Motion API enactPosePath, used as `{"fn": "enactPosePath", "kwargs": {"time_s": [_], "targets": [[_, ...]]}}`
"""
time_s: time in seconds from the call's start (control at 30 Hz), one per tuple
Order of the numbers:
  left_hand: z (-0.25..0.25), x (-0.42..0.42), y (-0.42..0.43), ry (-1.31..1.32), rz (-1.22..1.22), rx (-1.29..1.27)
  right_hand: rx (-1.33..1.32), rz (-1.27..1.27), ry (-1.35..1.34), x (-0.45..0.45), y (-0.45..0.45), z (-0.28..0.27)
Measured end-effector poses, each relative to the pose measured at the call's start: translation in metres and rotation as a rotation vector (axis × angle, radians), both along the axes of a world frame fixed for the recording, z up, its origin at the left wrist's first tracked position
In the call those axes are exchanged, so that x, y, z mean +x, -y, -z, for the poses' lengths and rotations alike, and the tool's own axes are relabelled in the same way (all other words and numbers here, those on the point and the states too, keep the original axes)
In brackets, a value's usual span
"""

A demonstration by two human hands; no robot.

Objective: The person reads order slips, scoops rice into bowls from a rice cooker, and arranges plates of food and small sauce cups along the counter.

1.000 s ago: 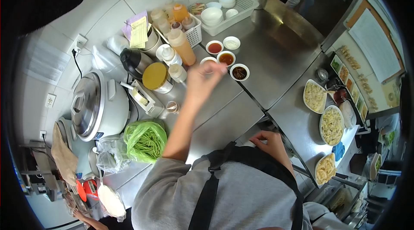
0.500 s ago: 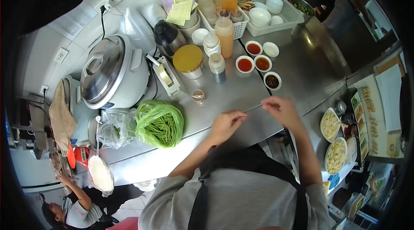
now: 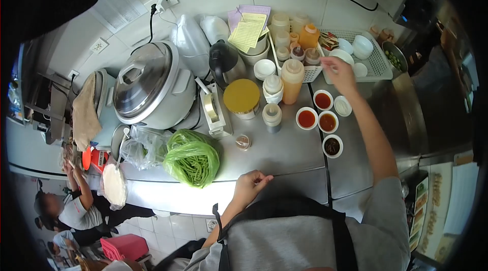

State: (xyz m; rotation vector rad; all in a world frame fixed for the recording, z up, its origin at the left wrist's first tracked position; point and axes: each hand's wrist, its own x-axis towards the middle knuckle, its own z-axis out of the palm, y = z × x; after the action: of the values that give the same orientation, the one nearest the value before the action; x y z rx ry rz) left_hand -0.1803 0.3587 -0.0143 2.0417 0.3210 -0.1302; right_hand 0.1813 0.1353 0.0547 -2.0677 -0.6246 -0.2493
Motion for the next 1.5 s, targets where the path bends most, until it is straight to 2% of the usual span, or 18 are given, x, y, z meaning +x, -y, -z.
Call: {"fn": "enactPosePath", "kwargs": {"time_s": [0.07, 0.1, 0.13, 0.17, 0.23, 0.33, 0.4, 0.43, 0.5, 0.67, 0.77, 0.87, 0.97, 1.03, 1.17, 1.3, 1.47, 1.5], "targets": [[0.004, 0.013, -0.001, 0.196, -0.074, -0.128, 0.058, -0.204, 0.087, 0.003, -0.043, -0.006], [-0.002, 0.022, -0.008, 0.192, -0.101, -0.042, 0.026, -0.169, 0.236, 0.009, -0.064, 0.001], [-0.024, 0.035, -0.009, 0.186, -0.203, -0.058, 0.102, -0.177, 0.106, 0.012, -0.079, -0.003], [-0.022, 0.045, -0.019, 0.273, -0.270, -0.036, 0.074, -0.131, 0.253, 0.011, -0.088, -0.015], [-0.020, 0.067, -0.042, 0.404, -0.349, -0.005, 0.155, -0.059, 0.320, 0.012, -0.099, -0.027], [-0.024, 0.112, -0.073, 0.488, -0.380, 0.184, 0.181, -0.060, 0.246, 0.007, -0.072, -0.034], [-0.025, 0.153, -0.091, 0.557, -0.276, 0.451, 0.176, -0.056, 0.226, -0.008, -0.045, -0.027], [-0.033, 0.174, -0.091, 0.520, -0.241, 0.440, 0.165, -0.034, 0.267, -0.015, -0.023, -0.022], [-0.045, 0.220, -0.092, 0.589, -0.072, 0.633, 0.131, 0.061, 0.274, -0.031, 0.028, -0.012], [-0.011, 0.311, -0.109, 0.539, 0.308, 0.821, -0.005, 0.495, 0.024, -0.098, 0.152, 0.032], [0.011, 0.341, -0.112, 0.396, 0.446, 0.726, -0.133, 0.615, 0.024, -0.143, 0.203, 0.059], [0.029, 0.359, -0.112, 0.360, 0.551, 0.900, -0.099, 0.701, -0.083, -0.173, 0.233, 0.080], [0.064, 0.385, -0.116, 0.325, 0.496, 1.117, -0.066, 0.653, -0.146, -0.175, 0.234, 0.077], [0.037, 0.377, -0.098, 0.182, 0.452, 1.164, -0.075, 0.585, -0.206, -0.152, 0.219, 0.046], [0.011, 0.364, -0.091, 0.137, 0.375, 0.957, -0.036, 0.326, -0.146, -0.091, 0.175, -0.002], [0.017, 0.360, -0.103, 0.479, 0.169, 0.753, -0.112, 0.064, -0.093, -0.012, 0.112, -0.027], [-0.066, 0.318, -0.105, 0.474, -0.080, 0.298, -0.061, -0.111, -0.161, 0.121, 0.015, -0.032], [-0.077, 0.305, -0.108, 0.533, -0.120, 0.251, -0.129, -0.066, -0.086, 0.148, -0.003, -0.029]]}}
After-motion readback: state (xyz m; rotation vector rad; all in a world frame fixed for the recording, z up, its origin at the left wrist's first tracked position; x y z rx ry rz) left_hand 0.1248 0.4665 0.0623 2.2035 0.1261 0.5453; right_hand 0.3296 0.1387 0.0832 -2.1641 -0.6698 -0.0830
